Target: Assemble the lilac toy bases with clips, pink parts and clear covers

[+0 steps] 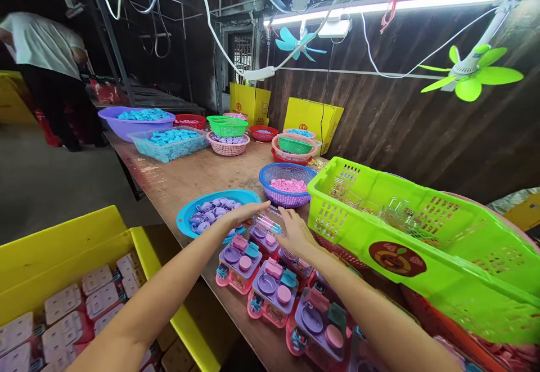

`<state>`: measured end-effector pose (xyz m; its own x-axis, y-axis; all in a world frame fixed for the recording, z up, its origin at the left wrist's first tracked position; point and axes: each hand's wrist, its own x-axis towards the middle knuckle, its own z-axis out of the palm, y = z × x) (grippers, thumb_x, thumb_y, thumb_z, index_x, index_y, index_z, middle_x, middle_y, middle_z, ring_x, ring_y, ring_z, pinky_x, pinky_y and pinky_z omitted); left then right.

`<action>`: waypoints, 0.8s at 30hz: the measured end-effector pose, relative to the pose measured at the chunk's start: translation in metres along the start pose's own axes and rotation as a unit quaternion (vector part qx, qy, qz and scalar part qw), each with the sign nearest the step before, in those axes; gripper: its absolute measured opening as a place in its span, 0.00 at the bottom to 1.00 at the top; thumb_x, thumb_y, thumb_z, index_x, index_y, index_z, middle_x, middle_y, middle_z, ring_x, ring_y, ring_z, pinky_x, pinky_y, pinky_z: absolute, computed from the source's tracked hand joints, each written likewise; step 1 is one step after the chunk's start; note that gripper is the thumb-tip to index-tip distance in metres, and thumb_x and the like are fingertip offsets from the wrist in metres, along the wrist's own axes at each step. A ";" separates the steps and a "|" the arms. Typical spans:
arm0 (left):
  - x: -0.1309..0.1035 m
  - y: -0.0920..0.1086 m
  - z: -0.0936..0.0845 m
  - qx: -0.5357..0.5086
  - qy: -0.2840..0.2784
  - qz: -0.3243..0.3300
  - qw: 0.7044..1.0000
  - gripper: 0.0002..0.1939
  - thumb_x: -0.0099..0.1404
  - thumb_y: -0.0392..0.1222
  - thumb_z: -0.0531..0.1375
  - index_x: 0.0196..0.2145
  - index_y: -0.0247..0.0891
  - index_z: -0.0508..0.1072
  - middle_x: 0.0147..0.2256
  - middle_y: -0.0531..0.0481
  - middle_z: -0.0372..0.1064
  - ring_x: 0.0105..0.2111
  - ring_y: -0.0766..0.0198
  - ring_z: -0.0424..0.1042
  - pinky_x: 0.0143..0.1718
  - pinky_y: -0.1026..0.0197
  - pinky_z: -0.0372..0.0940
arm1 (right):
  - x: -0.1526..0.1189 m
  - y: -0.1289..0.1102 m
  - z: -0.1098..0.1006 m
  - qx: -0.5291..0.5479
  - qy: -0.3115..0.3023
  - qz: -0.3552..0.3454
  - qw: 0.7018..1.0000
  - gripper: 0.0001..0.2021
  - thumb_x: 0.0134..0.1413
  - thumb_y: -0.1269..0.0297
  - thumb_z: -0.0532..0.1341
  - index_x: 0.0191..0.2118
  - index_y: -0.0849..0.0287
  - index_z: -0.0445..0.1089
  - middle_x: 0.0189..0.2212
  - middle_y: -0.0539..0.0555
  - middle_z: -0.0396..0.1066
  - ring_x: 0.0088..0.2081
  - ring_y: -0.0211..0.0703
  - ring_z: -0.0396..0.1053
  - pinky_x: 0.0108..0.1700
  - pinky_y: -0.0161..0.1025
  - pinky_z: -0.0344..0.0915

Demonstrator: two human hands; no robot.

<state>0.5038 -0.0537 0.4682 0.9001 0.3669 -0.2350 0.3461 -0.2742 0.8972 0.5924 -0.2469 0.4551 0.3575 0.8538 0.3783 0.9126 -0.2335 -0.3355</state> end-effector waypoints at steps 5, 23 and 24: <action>-0.014 -0.021 -0.023 0.151 0.161 0.054 0.974 0.28 0.60 0.59 0.49 0.48 0.36 0.68 0.38 0.44 0.68 0.25 0.65 0.65 0.25 0.63 0.60 | 0.012 0.012 0.015 0.038 0.019 0.065 0.997 0.34 0.45 0.60 0.60 0.59 0.62 0.53 0.47 0.59 0.61 0.50 0.50 0.61 0.51 0.42 0.59; -0.059 -0.098 -0.065 0.481 0.144 -0.011 0.865 0.15 0.59 0.52 0.55 0.32 0.43 0.78 0.35 0.41 0.72 0.38 0.50 0.71 0.36 0.59 0.61 | 0.004 -0.007 0.040 -0.061 -0.068 0.072 0.993 0.29 0.46 0.59 0.59 0.55 0.56 0.53 0.49 0.60 0.60 0.49 0.54 0.61 0.49 0.50 0.52; -0.057 -0.098 -0.065 0.489 0.140 -0.012 0.861 0.15 0.60 0.51 0.55 0.34 0.43 0.78 0.36 0.40 0.72 0.39 0.49 0.71 0.36 0.58 0.61 | 0.003 -0.008 0.040 -0.064 -0.066 0.076 0.993 0.29 0.46 0.59 0.59 0.55 0.56 0.53 0.50 0.60 0.60 0.49 0.54 0.61 0.49 0.50 0.52</action>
<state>0.4011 0.0095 0.4182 0.8377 0.5454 -0.0281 0.5446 -0.8304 0.1180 0.5786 -0.2236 0.4241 0.4709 0.8563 0.2120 0.8713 -0.4139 -0.2635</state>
